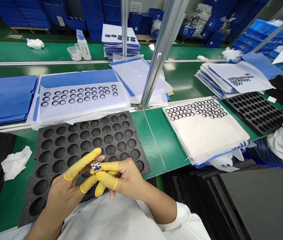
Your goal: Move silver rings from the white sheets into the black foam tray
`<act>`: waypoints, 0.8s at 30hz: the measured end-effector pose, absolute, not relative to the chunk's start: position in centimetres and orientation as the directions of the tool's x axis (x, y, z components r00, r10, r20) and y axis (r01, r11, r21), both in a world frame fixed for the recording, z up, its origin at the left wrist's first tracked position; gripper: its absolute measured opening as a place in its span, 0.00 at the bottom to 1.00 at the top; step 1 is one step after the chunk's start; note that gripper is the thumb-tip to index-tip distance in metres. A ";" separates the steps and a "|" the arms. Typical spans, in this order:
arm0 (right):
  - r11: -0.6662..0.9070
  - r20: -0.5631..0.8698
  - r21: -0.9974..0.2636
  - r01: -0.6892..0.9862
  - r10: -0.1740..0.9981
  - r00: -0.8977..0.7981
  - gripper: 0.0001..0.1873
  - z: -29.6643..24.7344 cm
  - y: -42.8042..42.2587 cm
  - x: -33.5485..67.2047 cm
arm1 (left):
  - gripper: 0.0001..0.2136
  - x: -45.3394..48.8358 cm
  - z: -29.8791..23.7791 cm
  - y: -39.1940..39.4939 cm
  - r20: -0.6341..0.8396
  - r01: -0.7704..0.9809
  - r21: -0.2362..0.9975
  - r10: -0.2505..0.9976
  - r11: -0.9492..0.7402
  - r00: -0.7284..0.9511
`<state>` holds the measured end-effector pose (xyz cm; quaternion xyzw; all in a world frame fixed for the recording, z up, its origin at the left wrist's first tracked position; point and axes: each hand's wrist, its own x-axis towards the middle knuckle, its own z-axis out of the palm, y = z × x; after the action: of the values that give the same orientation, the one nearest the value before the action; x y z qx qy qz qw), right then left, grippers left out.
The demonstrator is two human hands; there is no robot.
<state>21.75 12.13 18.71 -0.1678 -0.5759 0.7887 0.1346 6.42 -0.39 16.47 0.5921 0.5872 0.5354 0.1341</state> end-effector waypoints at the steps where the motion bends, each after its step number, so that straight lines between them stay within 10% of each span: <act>1: -0.260 -0.087 -0.965 -0.031 0.432 -0.898 0.22 18.6 12.1 21.7 | 0.26 6.5 16.4 -0.5 0.467 0.535 0.803 0.836 -0.263 -0.289; 12: 0.635 0.563 -0.750 -0.187 0.463 -0.685 0.19 16.7 11.9 21.3 | 0.25 7.5 17.0 -0.4 0.273 0.211 0.958 0.835 -0.193 -0.479; 24: 0.359 0.293 -0.924 -0.128 0.454 -0.842 0.21 17.7 12.4 21.9 | 0.25 7.3 17.4 -0.3 0.276 0.247 0.952 0.849 -0.178 -0.451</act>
<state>21.93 12.41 17.71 -0.1042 -0.7819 0.5563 0.2613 7.30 -0.32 17.40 0.4629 0.5920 0.6124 0.2454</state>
